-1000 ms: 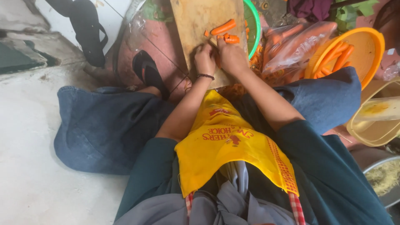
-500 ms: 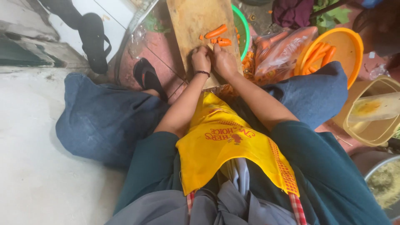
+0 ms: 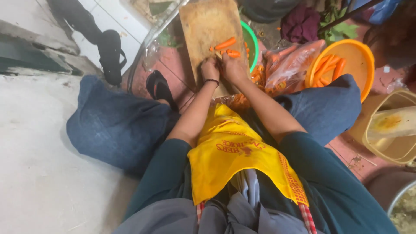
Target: Peeling and dicing carrots on a wooden cutting board while sitting on the floor.
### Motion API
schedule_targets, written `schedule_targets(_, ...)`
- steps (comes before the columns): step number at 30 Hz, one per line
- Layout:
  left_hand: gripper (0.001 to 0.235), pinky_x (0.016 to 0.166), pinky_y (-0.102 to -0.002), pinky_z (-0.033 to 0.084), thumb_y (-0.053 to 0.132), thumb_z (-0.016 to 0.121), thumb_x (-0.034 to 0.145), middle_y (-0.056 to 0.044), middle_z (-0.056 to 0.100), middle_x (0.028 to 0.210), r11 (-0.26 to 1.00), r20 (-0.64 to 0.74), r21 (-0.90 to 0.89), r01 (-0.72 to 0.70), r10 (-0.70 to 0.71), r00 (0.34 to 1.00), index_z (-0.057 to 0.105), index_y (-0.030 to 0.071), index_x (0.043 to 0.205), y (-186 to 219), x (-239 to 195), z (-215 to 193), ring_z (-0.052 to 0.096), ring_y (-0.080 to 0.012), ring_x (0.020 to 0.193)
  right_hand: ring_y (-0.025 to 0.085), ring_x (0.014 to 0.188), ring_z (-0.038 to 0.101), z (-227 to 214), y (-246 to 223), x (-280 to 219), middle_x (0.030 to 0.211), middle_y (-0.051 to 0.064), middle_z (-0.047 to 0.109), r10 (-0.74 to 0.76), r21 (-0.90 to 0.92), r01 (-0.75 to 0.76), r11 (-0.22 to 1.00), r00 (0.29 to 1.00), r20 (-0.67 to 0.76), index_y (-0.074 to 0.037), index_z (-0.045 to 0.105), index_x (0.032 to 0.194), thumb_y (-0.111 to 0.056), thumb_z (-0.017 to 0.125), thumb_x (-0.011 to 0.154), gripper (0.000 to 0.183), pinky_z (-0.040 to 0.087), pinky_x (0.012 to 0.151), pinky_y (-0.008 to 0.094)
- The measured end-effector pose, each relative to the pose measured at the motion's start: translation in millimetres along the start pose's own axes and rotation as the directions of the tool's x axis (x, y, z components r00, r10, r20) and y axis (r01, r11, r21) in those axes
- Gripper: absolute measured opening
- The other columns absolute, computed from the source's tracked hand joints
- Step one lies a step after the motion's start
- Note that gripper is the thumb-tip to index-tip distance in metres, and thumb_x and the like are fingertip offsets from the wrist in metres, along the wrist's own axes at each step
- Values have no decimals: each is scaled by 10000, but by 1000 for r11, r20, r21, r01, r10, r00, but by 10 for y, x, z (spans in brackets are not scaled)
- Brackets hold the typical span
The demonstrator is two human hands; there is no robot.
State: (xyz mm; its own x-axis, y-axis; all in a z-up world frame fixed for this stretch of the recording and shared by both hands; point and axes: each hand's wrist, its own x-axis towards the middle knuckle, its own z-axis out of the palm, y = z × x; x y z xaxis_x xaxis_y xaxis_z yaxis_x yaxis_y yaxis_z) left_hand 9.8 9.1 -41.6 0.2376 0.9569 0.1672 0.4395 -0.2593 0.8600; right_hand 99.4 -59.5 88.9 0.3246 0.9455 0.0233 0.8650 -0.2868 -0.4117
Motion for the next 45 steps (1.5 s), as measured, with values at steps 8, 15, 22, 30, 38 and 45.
schedule_targets(8, 121, 767, -458, 540, 27, 543, 920, -205, 688, 946, 990, 79, 21, 137, -138, 987, 645, 26, 854, -24, -60, -58, 676, -396, 879, 489, 807, 678, 147, -143, -68, 876, 276, 698, 14, -23, -12, 1000, 998, 65, -2, 533, 1127, -72, 601, 879, 267, 527, 700, 575)
schedule_targets(15, 94, 777, -480, 538, -15, 620, 806, -204, 692, 873, 995, 73, 97, 3, -10, 997, 671, 36, 866, 111, 123, -103, 668, -425, 886, 504, 808, 669, 0, -113, 37, 856, 276, 697, 14, 30, -13, 999, 1000, -23, -14, 514, 1067, -121, 650, 848, 279, 521, 672, 588)
schedule_targets(22, 306, 814, -430, 559, -13, 659, 803, -148, 646, 1091, 997, 254, 70, -20, 2, 967, 715, 138, 1063, 500, 218, -601, 670, -352, 960, 501, 799, 674, -443, 354, 2, 844, 276, 698, 154, 64, -152, 986, 988, -23, -36, 516, 1139, -180, 663, 958, 274, 521, 717, 602)
schedule_targets(30, 212, 903, -476, 514, 45, 670, 890, 4, 638, 1224, 691, 590, 202, -694, 480, 649, 710, 183, 1046, 444, 324, -727, 583, -261, 1172, 487, 801, 677, -413, 373, -157, 835, 267, 698, 150, 43, -150, 988, 989, 3, -48, 544, 1056, -151, 662, 928, 202, 518, 692, 597)
schedule_targets(38, 376, 867, -434, 528, 75, 846, 723, -128, 583, 1111, 939, 495, 195, -282, 154, 855, 677, 104, 1058, 521, 235, -959, 590, -330, 1065, 493, 742, 673, -89, 143, -88, 785, 274, 688, 97, 32, -97, 995, 995, 0, -23, 528, 1011, -139, 643, 947, 176, 523, 668, 591)
schedule_targets(45, 424, 835, -437, 537, -19, 766, 724, -112, 614, 1089, 948, 465, 126, -291, 203, 862, 703, 161, 1103, 574, 209, -956, 599, -351, 1045, 474, 725, 691, -191, -110, 62, 850, 261, 714, 32, -30, -33, 999, 999, -16, -16, 540, 1102, -120, 598, 920, 218, 526, 622, 573)
